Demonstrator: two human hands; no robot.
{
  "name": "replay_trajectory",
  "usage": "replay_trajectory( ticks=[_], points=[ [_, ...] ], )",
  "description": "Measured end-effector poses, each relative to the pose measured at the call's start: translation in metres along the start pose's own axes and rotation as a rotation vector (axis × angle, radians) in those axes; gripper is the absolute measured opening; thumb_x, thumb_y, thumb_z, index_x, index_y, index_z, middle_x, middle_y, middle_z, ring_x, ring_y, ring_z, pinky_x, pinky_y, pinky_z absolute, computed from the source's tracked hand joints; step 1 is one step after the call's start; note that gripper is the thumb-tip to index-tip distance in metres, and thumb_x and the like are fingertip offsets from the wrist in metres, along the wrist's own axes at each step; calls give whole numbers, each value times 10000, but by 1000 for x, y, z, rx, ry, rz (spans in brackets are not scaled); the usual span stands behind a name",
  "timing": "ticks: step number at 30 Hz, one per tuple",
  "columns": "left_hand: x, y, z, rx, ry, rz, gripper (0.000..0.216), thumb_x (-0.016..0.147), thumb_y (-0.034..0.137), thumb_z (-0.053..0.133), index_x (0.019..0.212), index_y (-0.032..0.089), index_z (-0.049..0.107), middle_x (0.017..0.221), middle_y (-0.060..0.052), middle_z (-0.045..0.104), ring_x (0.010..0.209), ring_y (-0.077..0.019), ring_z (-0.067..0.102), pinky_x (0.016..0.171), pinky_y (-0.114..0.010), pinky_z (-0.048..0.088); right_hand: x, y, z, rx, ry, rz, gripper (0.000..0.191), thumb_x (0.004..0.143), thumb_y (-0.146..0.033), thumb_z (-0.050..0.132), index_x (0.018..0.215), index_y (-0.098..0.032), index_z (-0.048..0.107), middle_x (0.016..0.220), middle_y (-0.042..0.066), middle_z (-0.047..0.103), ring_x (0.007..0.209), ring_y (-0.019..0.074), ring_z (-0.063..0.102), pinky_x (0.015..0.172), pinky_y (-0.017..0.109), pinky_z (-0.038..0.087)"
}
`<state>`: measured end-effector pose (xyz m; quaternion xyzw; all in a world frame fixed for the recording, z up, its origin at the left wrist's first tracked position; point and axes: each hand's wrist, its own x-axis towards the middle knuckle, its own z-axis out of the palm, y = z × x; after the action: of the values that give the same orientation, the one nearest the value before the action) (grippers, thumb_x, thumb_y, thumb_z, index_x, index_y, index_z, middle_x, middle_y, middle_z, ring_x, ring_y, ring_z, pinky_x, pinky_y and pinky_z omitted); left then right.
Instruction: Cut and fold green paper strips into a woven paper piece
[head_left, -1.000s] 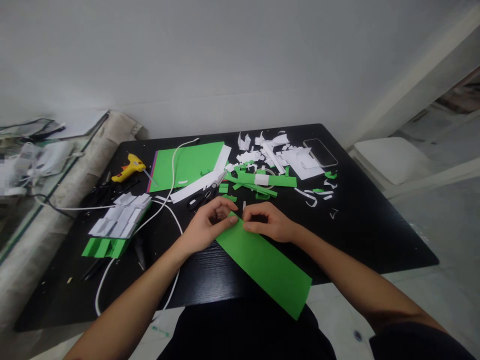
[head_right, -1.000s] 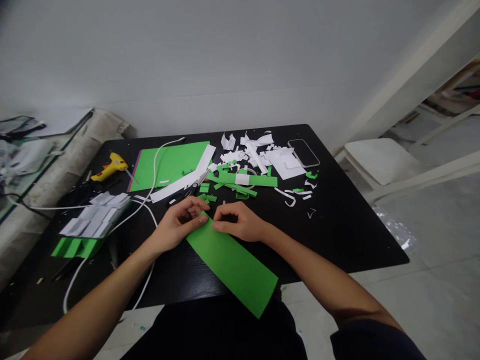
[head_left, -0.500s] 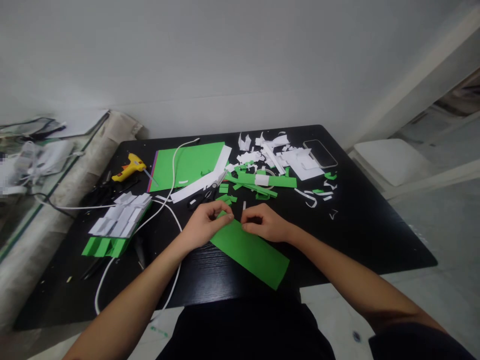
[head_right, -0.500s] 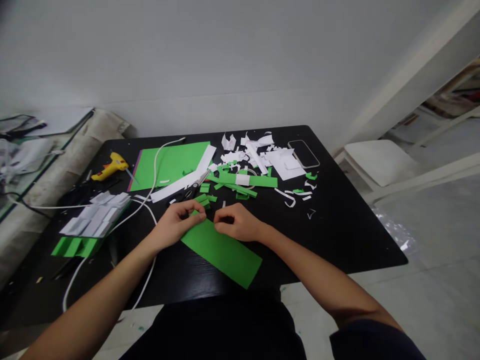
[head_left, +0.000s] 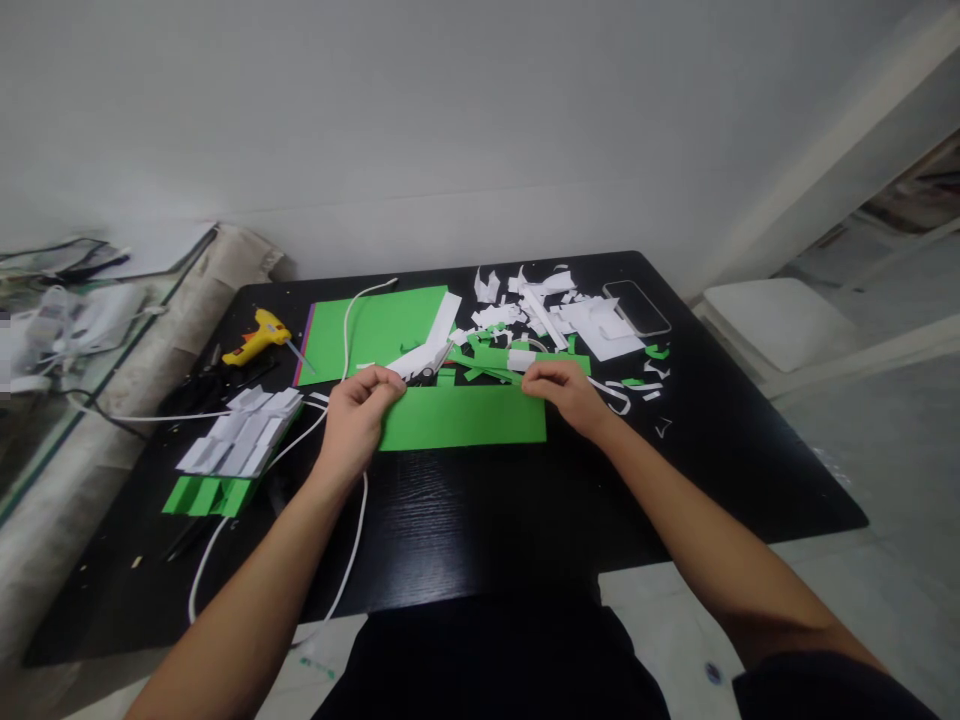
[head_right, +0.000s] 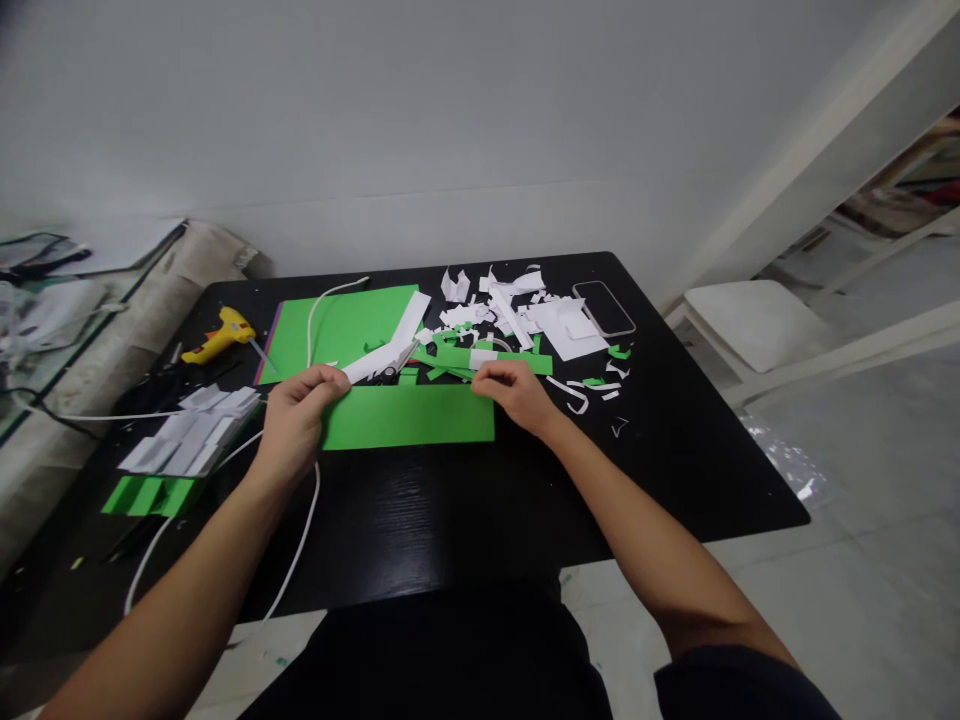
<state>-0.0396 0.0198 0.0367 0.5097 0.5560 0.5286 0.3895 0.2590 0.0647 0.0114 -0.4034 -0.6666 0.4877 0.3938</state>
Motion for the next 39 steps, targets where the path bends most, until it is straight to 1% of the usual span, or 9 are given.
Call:
replay_trajectory(
  ticks=[2,4,7,10,16,23,27,32,39],
  points=[
    [-1,1,1,27,-132,2,141,766,312,708,690,196,682,599,21,576,548,-122,455,521,-247,346,2,3,-1,74,167,37,203,836,-395,727,720,-231,697,737,5,627,734,199,556,732,376,467],
    [-3,2,2,67,-329,-14,154,787,330,723,716,195,700,606,13,599,540,-121,476,510,-244,355,1,4,2,150,233,106,207,821,-422,769,756,-230,726,777,16,651,770,213,596,740,382,491],
    [-8,0,8,96,-568,-110,163,808,342,749,794,185,710,635,2,655,527,-121,545,509,-244,421,-1,3,9,198,103,209,248,781,-451,831,763,-216,755,759,24,671,726,209,612,688,365,489],
    [-15,-6,19,66,-641,-199,178,831,344,734,856,173,689,686,-21,709,543,-134,621,542,-264,508,-7,-1,21,191,-70,253,282,761,-460,867,773,-196,768,744,31,690,685,195,616,650,339,468],
    [-27,-18,35,160,-605,-103,155,881,335,678,907,183,678,636,41,603,518,-112,556,508,-228,424,-15,-2,44,120,-171,206,308,784,-482,848,779,-189,749,674,-5,632,619,156,549,589,293,408],
    [-29,-16,37,217,-600,-5,141,868,318,645,819,187,662,607,63,502,561,-116,458,558,-241,360,-18,-1,51,97,-190,178,269,832,-458,790,792,-193,761,693,2,662,635,158,561,602,294,427],
    [-26,-14,33,217,-604,-19,127,847,299,629,791,186,646,625,48,516,583,-127,465,575,-257,357,-12,-1,37,169,-88,208,257,782,-453,852,802,-204,792,754,25,726,703,191,635,666,331,484],
    [-21,-11,26,194,-599,-19,140,830,304,641,764,181,651,627,31,532,580,-132,477,578,-273,361,5,5,-8,204,142,213,224,736,-413,890,782,-212,803,826,40,749,788,209,677,796,410,539],
    [-15,-4,14,85,-573,-54,92,753,250,647,689,188,626,561,38,531,495,-107,455,510,-255,329,16,11,-36,457,409,285,275,653,-347,929,649,-194,701,711,22,668,669,173,612,646,340,529]
  ],
)
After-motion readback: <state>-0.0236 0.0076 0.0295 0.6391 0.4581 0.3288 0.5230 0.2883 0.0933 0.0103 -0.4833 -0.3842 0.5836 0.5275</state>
